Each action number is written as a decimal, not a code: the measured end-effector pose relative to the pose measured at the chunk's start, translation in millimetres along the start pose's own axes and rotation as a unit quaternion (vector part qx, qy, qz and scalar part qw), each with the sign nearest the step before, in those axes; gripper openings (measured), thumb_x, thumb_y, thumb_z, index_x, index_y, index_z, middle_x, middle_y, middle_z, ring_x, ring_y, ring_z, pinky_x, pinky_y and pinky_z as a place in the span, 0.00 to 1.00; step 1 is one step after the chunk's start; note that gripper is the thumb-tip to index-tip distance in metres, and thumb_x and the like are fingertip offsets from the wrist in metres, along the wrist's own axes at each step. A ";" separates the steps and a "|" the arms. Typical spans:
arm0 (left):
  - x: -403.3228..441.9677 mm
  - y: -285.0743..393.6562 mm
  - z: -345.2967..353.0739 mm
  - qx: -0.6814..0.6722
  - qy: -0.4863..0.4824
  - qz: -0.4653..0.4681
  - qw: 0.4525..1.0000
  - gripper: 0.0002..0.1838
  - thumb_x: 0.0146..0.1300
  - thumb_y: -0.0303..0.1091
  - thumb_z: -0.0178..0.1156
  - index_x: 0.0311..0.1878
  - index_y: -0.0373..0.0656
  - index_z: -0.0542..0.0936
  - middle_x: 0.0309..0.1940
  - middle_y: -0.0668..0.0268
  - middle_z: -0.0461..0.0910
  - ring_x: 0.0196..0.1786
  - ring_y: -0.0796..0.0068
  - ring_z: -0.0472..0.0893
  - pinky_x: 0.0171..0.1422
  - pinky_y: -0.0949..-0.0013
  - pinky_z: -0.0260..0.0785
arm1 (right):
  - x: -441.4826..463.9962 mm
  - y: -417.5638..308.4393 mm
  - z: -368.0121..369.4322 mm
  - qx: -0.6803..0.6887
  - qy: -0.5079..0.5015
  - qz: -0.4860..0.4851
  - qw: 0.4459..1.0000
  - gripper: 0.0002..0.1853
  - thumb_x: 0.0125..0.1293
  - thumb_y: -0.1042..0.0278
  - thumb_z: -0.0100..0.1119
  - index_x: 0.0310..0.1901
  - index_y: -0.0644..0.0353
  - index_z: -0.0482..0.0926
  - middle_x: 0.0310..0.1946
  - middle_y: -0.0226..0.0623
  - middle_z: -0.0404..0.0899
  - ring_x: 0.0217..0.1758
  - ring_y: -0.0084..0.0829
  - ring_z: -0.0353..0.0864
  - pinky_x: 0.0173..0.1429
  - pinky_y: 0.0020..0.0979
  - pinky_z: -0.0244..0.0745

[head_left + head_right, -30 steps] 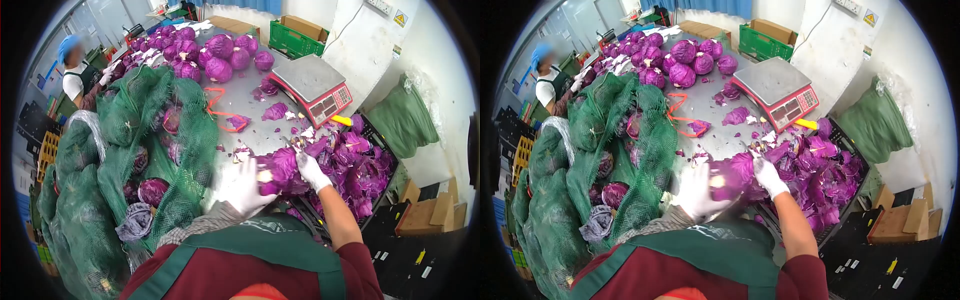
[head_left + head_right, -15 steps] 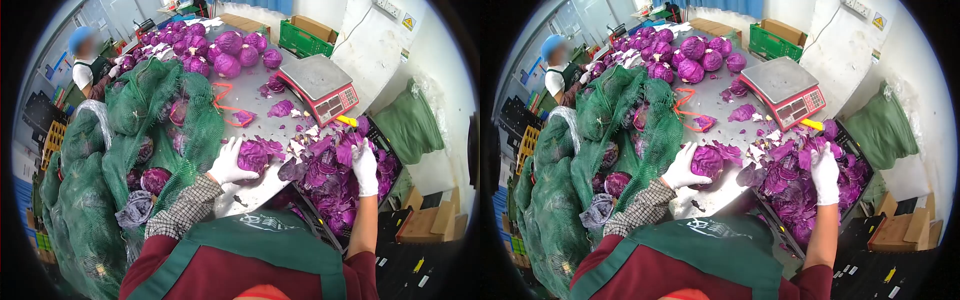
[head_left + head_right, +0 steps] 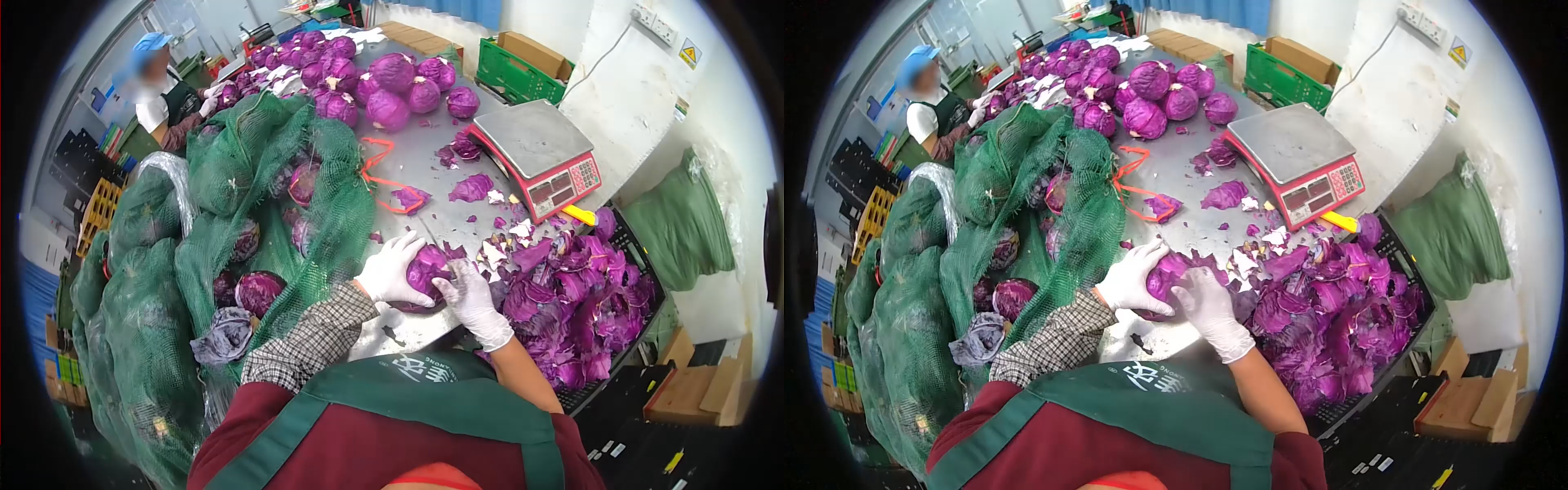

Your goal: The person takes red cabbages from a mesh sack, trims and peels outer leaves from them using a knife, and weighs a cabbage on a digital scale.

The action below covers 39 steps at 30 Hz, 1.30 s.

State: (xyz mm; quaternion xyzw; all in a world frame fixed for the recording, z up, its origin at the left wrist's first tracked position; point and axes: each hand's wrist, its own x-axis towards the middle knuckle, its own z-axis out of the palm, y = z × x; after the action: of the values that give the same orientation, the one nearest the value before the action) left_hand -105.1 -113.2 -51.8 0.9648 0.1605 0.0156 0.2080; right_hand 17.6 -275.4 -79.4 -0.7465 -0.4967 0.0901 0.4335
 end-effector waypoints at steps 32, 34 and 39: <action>11.0 52.4 22.6 -0.145 0.009 -0.101 0.984 0.72 0.34 0.62 0.76 0.70 0.22 0.46 0.67 0.36 0.55 0.72 0.41 0.54 0.76 0.52 0.47 | -34.2 31.2 -29.6 0.072 0.040 0.110 0.990 0.22 0.72 0.62 0.48 0.59 0.72 0.71 0.54 0.61 0.74 0.60 0.51 0.74 0.62 0.39 0.71; 9.1 52.9 17.3 -0.127 0.003 -0.079 0.989 0.71 0.34 0.62 0.75 0.70 0.22 0.47 0.65 0.36 0.58 0.70 0.42 0.56 0.75 0.51 0.49 | -33.9 25.2 -31.7 0.023 0.009 0.116 0.993 0.24 0.72 0.60 0.46 0.60 0.72 0.69 0.56 0.62 0.72 0.60 0.52 0.74 0.62 0.39 0.71; 10.7 62.2 24.1 -0.096 0.039 -0.063 0.993 0.68 0.35 0.63 0.74 0.68 0.22 0.50 0.64 0.37 0.60 0.66 0.41 0.62 0.71 0.50 0.55 | -30.7 -6.0 -33.4 -0.038 -0.030 0.183 0.982 0.24 0.70 0.65 0.50 0.63 0.70 0.67 0.58 0.60 0.72 0.62 0.51 0.72 0.64 0.37 0.69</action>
State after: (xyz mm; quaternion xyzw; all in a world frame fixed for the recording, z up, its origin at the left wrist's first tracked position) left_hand -73.8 -173.0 -48.9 0.9268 0.2265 0.0554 0.2942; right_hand 17.5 -318.4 -63.7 -0.8378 -0.3675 0.1709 0.3657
